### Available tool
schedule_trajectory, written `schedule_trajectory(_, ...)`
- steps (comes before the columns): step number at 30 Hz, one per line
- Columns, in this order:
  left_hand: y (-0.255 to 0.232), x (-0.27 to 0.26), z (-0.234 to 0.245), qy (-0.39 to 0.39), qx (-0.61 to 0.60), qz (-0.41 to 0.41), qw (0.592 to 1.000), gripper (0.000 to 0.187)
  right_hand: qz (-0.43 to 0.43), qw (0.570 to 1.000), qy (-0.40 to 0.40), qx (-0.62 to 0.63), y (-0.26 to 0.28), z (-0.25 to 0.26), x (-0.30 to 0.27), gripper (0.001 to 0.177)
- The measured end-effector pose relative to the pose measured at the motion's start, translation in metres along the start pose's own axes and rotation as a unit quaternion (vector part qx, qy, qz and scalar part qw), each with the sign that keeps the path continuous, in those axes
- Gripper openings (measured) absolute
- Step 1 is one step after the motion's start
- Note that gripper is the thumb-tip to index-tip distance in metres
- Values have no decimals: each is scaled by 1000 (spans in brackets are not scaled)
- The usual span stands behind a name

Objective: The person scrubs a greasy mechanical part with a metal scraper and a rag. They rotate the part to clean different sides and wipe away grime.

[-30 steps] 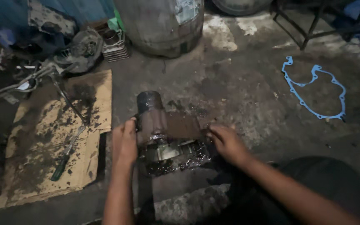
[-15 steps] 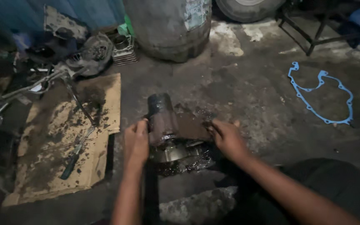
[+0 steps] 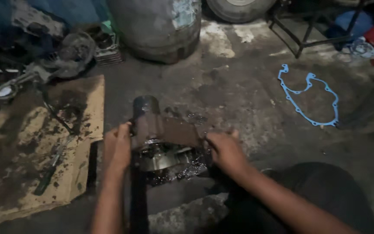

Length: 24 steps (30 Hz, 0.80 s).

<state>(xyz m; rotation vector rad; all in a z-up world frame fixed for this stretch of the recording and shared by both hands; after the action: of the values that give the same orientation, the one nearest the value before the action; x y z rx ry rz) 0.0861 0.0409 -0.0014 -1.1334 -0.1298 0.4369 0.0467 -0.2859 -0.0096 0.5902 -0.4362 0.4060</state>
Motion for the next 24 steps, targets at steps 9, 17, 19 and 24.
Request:
schedule_trajectory(9,-5,0,6,-32,7,-7,999,59,-33,997,41,-54,-3,-7,-7,32)
schedule_trajectory(17,-10,2,-2,-19,-39,-59,997,59,13,994,94,-46,5,-18,-11,46)
schedule_trajectory(19,-6,-1,-4,-6,-38,-54,998,60,61,981,171,-75,20,-41,-27,45)
schedule_trajectory(24,0,-11,12,-51,78,-16,995,63,28,921,367,-128,45,-91,-25,34)
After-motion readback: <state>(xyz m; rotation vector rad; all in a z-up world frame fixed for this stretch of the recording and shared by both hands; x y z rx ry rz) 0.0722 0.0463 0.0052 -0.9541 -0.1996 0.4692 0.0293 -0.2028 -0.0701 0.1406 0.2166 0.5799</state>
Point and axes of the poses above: each hand's wrist, its own x-axis towards the middle knuckle, its own z-axis out of the back of the hand, y = z × x, the point moved 9 cm from there along x, towards the middle knuckle, and after that the axes turned 5 degrees about -x, right-handed, at the moved point
